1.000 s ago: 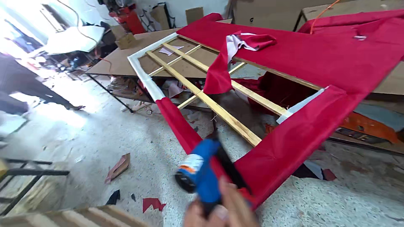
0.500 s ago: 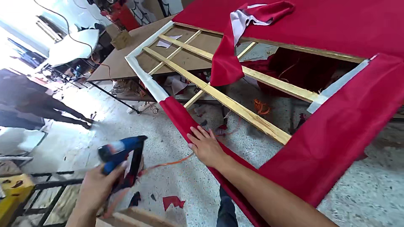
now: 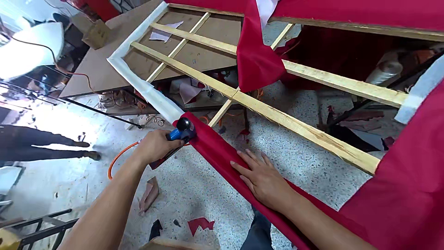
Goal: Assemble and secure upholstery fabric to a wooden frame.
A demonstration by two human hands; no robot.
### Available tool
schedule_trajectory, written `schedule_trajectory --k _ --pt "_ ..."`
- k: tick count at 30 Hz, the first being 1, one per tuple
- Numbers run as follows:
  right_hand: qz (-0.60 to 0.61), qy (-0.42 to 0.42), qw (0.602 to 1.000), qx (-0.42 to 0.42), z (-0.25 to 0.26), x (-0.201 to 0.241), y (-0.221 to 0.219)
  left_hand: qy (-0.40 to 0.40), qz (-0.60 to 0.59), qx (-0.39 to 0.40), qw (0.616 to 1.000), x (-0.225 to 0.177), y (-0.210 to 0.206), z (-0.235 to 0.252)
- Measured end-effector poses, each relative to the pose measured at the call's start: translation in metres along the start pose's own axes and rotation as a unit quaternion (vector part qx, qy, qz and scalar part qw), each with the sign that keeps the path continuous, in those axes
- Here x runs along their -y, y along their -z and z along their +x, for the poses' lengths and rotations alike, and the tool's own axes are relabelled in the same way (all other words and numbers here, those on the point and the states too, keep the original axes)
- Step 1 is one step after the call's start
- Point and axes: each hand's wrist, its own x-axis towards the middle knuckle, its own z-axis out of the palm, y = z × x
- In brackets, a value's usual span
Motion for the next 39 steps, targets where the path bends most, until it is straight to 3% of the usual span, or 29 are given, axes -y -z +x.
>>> schedule_trajectory --k 11,17,23,32,39 --pt "-0.024 -0.075 0.996 0.031 -0.071 -0.018 0.019 0.045 -0.09 0.014 0.995 0.001 -0.01 0.003" --pt "-0.037 -0.052 0.998 -0.025 -0.112 -0.029 0.022 0.04 -0.063 0.049 0.996 -0.046 -0.044 -0.062" --pt "-0.043 -0.029 0.996 -0.075 -0.185 -0.05 0.025 0.054 -0.105 0.022 0.993 -0.081 -0.09 -0.117" --pt "-0.055 -0.013 0.997 -0.056 -0.246 -0.066 0.036 0.043 -0.052 0.021 0.997 -0.151 -0.147 -0.19" --pt "-0.039 0.079 0.995 -0.051 -0.261 -0.062 0.041 0.052 -0.069 -0.041 0.995 -0.153 -0.15 -0.211"
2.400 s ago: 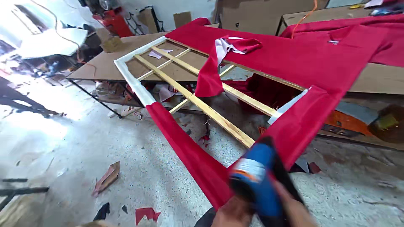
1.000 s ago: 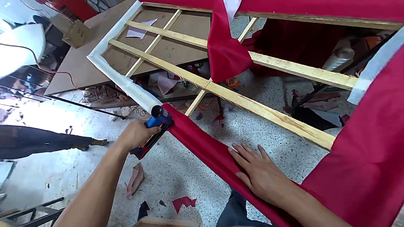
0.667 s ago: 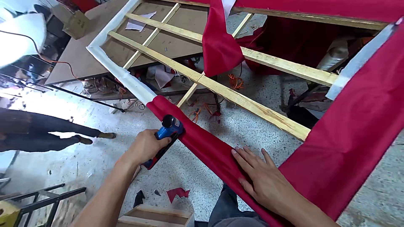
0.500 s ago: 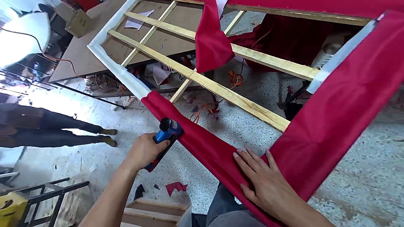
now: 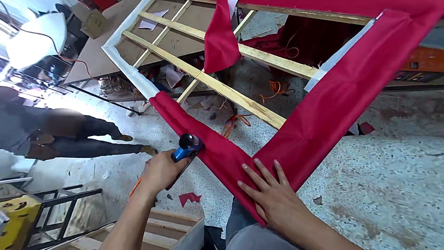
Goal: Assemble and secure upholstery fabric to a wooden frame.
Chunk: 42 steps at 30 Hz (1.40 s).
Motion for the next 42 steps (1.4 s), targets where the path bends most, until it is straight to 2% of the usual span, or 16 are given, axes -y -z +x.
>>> schedule_trajectory --k 4,8,11,22,26,33,42 --pt "0.044 0.055 0.996 0.055 0.049 0.012 0.006 0.005 -0.009 -0.018 1.0 0.009 0.016 0.001" --pt "0.027 0.07 0.994 0.082 0.128 0.015 -0.014 -0.01 0.023 0.024 0.999 0.002 0.015 0.004" --pt "0.001 0.058 0.993 0.104 0.142 0.016 -0.022 -0.016 0.057 0.047 0.997 -0.001 0.007 0.011" --pt "-0.022 -0.005 0.997 0.074 0.086 0.009 -0.025 -0.025 0.055 0.074 0.995 -0.008 -0.007 0.002" --pt "-0.023 -0.015 0.997 0.069 0.076 0.009 -0.021 -0.049 0.042 0.05 0.997 -0.01 -0.018 -0.02" --pt "-0.028 -0.007 0.996 0.081 0.028 -0.002 -0.017 -0.036 0.028 0.092 0.995 -0.02 -0.049 -0.05" --pt "-0.009 -0.004 1.0 0.006 -0.049 -0.011 -0.006 -0.027 -0.003 0.123 0.992 -0.051 -0.086 -0.112"
